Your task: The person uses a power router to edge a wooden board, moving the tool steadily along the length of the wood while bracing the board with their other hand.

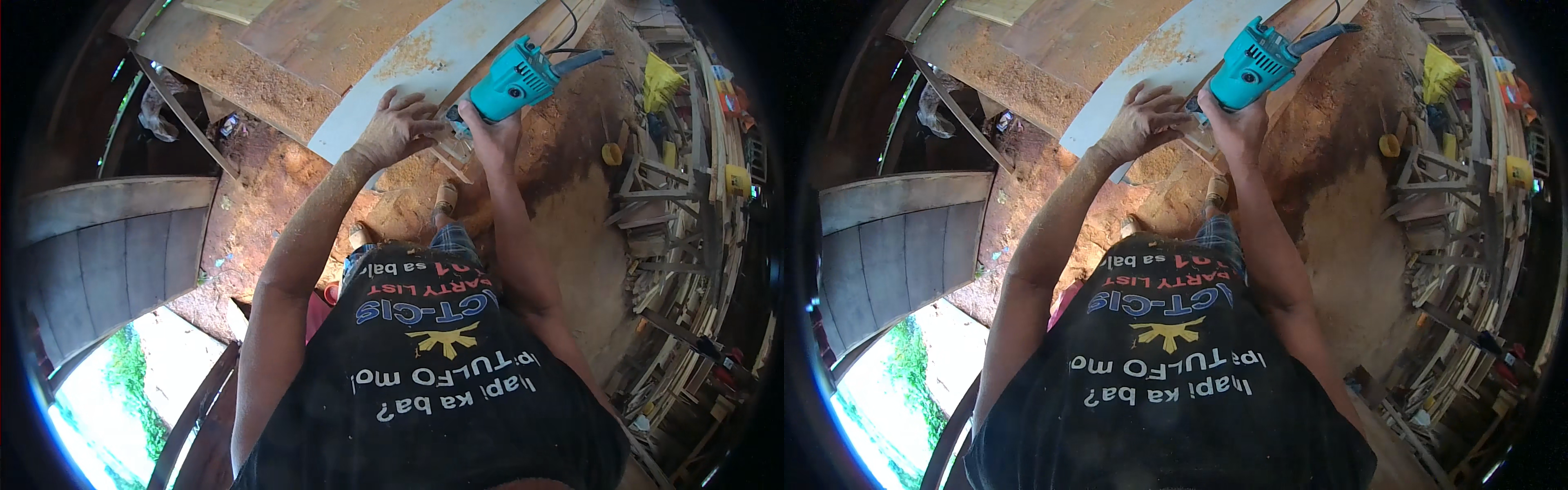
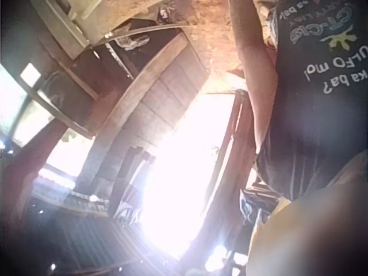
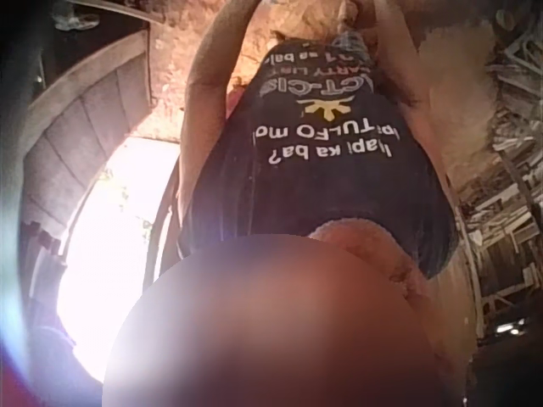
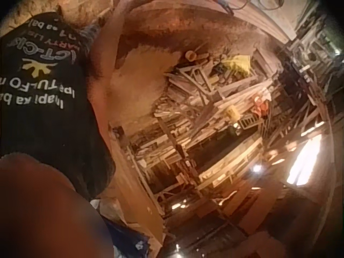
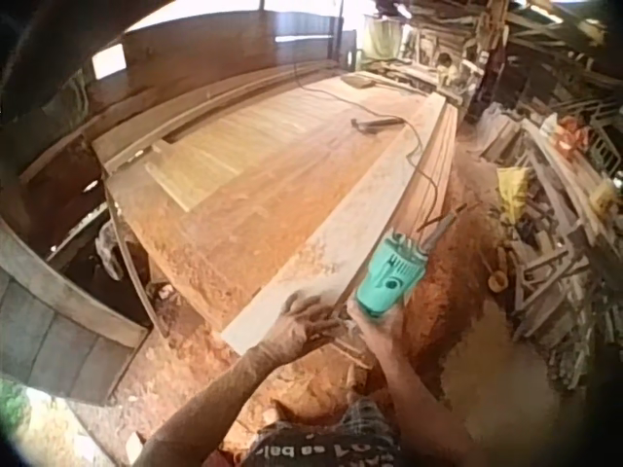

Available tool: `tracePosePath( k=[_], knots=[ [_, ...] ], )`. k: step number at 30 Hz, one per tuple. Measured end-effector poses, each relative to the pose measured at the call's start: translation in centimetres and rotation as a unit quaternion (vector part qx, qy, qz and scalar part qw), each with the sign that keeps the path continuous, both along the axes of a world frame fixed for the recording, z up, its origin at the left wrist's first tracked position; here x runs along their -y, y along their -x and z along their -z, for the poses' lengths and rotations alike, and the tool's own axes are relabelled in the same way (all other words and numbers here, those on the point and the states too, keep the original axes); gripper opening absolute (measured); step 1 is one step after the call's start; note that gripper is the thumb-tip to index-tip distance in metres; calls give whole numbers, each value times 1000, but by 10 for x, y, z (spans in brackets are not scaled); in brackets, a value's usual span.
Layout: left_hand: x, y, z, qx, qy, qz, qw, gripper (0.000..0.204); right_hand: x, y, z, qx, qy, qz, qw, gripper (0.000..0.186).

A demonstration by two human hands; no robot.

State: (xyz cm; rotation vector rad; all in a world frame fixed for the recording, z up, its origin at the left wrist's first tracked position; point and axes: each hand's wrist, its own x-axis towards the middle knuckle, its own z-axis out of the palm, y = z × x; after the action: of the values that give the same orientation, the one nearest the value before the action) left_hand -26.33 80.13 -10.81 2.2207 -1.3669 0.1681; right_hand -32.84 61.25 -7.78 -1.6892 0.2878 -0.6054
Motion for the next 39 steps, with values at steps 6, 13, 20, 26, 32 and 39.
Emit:
tracePosePath(
  k=[6, 13, 20, 26, 32, 39],
  knots=[
    [-6, -10, 2, 23, -18, 26, 999, 32, -18, 6, -2, 16, 31, 38, 999, 58],
    [-10, -28, -15, 9, -7, 77, 997, 27, -24, 11, -12, -8, 70, 81, 994, 57],
    [25, -52, -139, -245, 279, 97, 923, 28, -26, 13, -1, -24, 27, 68, 997, 57],
    [86, -61, -167, -156, 107, 61, 980, 31, -18, 8, -10, -60, 65, 71, 994, 50],
    [104, -85, -159, -197, 118, 74, 970, 23, -19, 3, -16, -36, 21, 51, 998, 49],
    [109, -99, -147, -285, 158, 163, 931, 17, -17, 4, -15, -18, 28, 43, 999, 55]
  ],
)
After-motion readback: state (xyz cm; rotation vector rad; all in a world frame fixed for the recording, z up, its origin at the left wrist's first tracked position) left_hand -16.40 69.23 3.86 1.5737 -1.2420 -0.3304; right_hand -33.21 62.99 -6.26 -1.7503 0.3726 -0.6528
